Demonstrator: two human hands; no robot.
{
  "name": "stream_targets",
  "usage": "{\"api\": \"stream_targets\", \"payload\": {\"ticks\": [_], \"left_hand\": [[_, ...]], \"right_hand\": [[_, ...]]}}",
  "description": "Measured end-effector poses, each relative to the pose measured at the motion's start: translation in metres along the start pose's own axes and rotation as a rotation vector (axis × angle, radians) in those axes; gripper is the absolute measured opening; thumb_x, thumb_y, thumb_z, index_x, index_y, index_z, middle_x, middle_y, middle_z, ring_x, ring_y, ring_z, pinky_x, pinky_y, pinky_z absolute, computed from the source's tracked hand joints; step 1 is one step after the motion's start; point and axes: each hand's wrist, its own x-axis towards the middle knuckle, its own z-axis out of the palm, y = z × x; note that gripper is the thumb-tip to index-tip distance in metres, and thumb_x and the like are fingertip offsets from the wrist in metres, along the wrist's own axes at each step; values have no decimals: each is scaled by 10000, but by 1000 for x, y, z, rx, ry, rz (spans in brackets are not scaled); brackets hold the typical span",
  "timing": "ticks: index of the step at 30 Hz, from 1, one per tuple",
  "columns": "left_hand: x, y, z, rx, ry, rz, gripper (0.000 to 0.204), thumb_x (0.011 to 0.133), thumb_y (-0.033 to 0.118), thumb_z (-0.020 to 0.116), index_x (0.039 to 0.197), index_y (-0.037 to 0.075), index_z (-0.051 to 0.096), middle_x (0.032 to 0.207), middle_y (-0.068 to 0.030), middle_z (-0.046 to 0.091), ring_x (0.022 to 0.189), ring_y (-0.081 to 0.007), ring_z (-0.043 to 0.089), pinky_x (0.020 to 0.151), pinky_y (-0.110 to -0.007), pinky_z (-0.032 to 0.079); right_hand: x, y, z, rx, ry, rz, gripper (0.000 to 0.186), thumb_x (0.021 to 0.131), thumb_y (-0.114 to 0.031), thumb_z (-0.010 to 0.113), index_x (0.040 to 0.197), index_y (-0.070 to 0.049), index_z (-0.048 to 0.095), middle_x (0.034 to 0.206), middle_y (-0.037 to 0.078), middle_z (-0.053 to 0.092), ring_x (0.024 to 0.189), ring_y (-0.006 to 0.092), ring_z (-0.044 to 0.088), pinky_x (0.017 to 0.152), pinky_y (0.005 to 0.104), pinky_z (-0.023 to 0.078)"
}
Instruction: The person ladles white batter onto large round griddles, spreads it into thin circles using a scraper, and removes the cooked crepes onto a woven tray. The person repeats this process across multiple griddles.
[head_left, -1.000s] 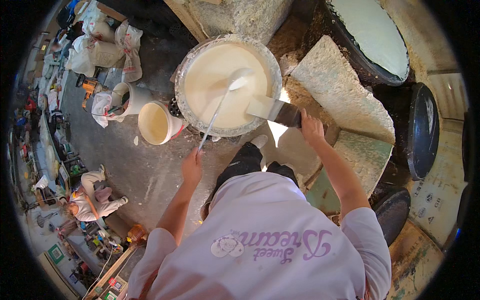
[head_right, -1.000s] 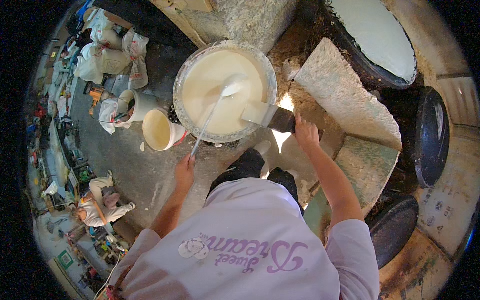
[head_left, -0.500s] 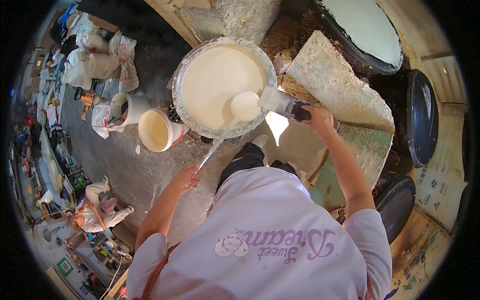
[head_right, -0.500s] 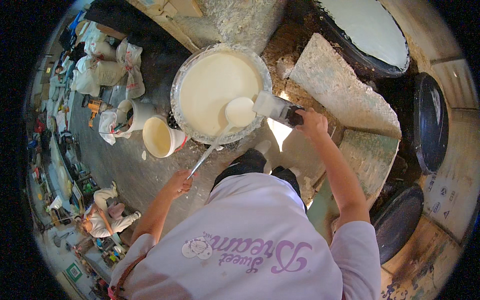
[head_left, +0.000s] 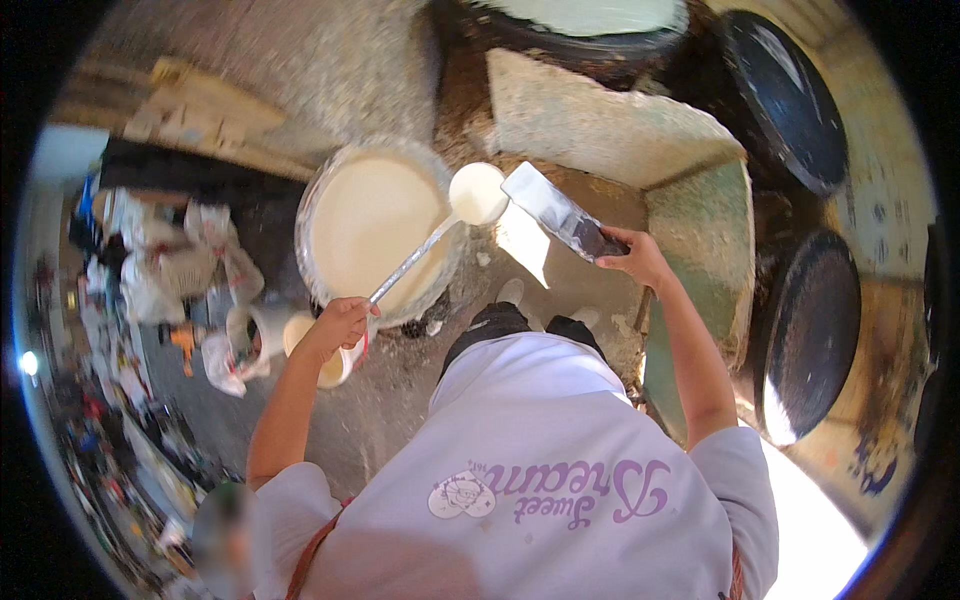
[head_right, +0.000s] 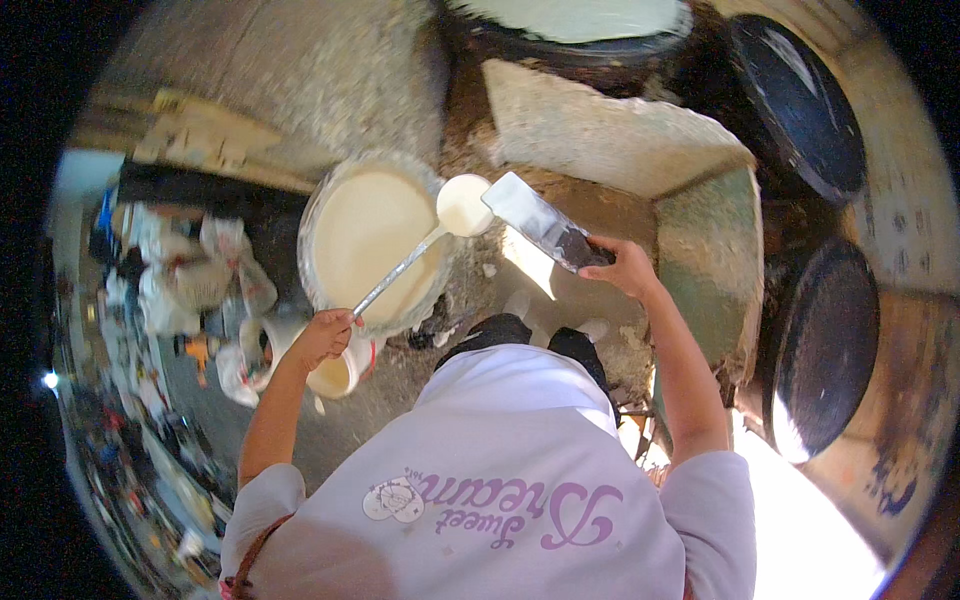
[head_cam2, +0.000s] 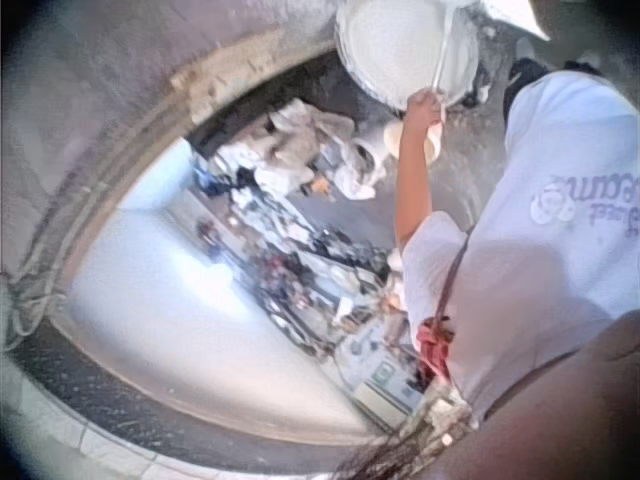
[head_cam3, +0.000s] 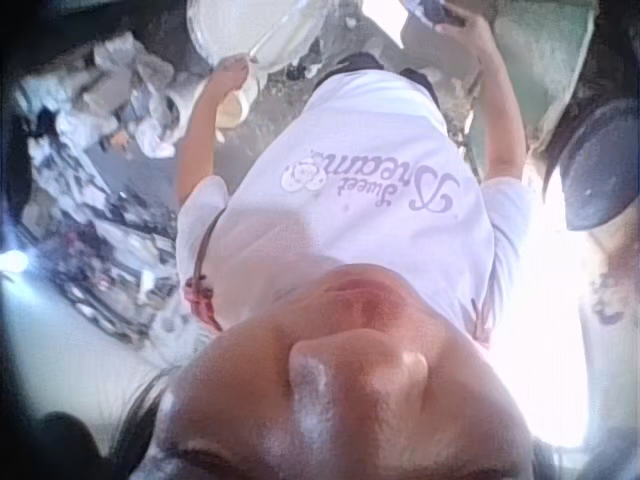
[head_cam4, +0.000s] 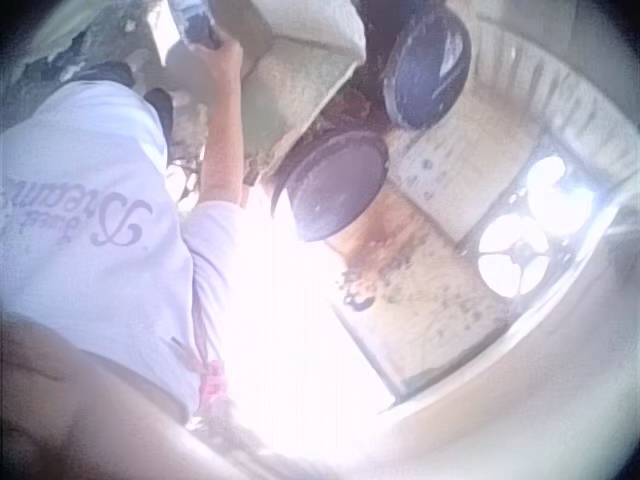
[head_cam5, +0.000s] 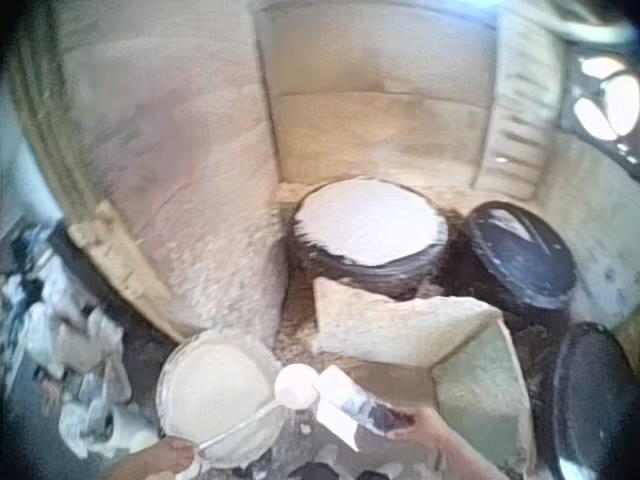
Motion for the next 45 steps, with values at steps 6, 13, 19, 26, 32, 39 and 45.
{"api": "stream_targets", "payload": {"ticks": [6, 13, 19, 26, 32, 39, 45], "left_hand": [[49, 120, 130, 386, -217, 55, 213, 902, 248, 476, 884, 40, 519, 519, 76, 250, 400, -26, 182, 357, -195, 142], [125, 172, 392, 529, -812, 102, 237, 905, 246, 463, 925, 18, 522, 510, 69, 302, 390, -22, 237, 341, -197, 185], [172, 133, 589, 1100, -618, 913, 253, 852, 248, 527, 772, 12, 569, 517, -4, 446, 452, -89, 425, 424, -284, 333], [125, 115, 678, 757, -876, 671, 212, 911, 197, 435, 856, 24, 544, 524, 39, 388, 404, -62, 320, 399, -196, 283], [70, 164, 701, 13, -1411, -636, 247, 955, 258, 308, 822, 91, 434, 494, 53, 321, 376, -53, 329, 392, -198, 279], [85, 194, 616, -424, -1467, -696, 334, 956, 357, 226, 750, 118, 334, 431, 43, 324, 333, -73, 373, 393, -221, 299], [104, 207, 512, -611, -935, 87, 360, 957, 365, 223, 736, 110, 348, 431, 23, 335, 317, -104, 360, 390, -258, 328]], "right_hand": [[-153, 44, -72, 510, 246, 78, 670, 606, -253, 781, 1175, -9, 525, 1000, 24, 585, 867, 101, 526, 779, 234, 412], [-375, 173, -94, 657, 889, 261, 669, 628, -293, 763, 1212, -84, 513, 858, -35, 557, 669, 63, 453, 578, 204, 380], [-450, 267, -53, -24, 1335, 1100, 569, 667, -462, 700, 1141, -181, 561, 963, 140, 630, 846, 272, 623, 704, 358, 487], [-395, 224, -52, -151, 1121, 1152, 531, 746, -402, 632, 1229, -269, 453, 983, 101, 578, 839, 290, 601, 749, 400, 465], [-433, 293, -59, 282, 1526, 1331, 502, 735, -429, 648, 1188, -259, 511, 941, 128, 629, 838, 307, 611, 685, 383, 488], [-380, 241, -88, -158, 1154, 1079, 502, 769, -350, 632, 1231, -258, 456, 929, 115, 575, 769, 280, 606, 665, 389, 483], [-462, 355, -55, 294, 1792, 1035, 478, 715, -341, 692, 1133, -155, 555, 1004, 115, 613, 910, 269, 592, 784, 323, 474]]}}
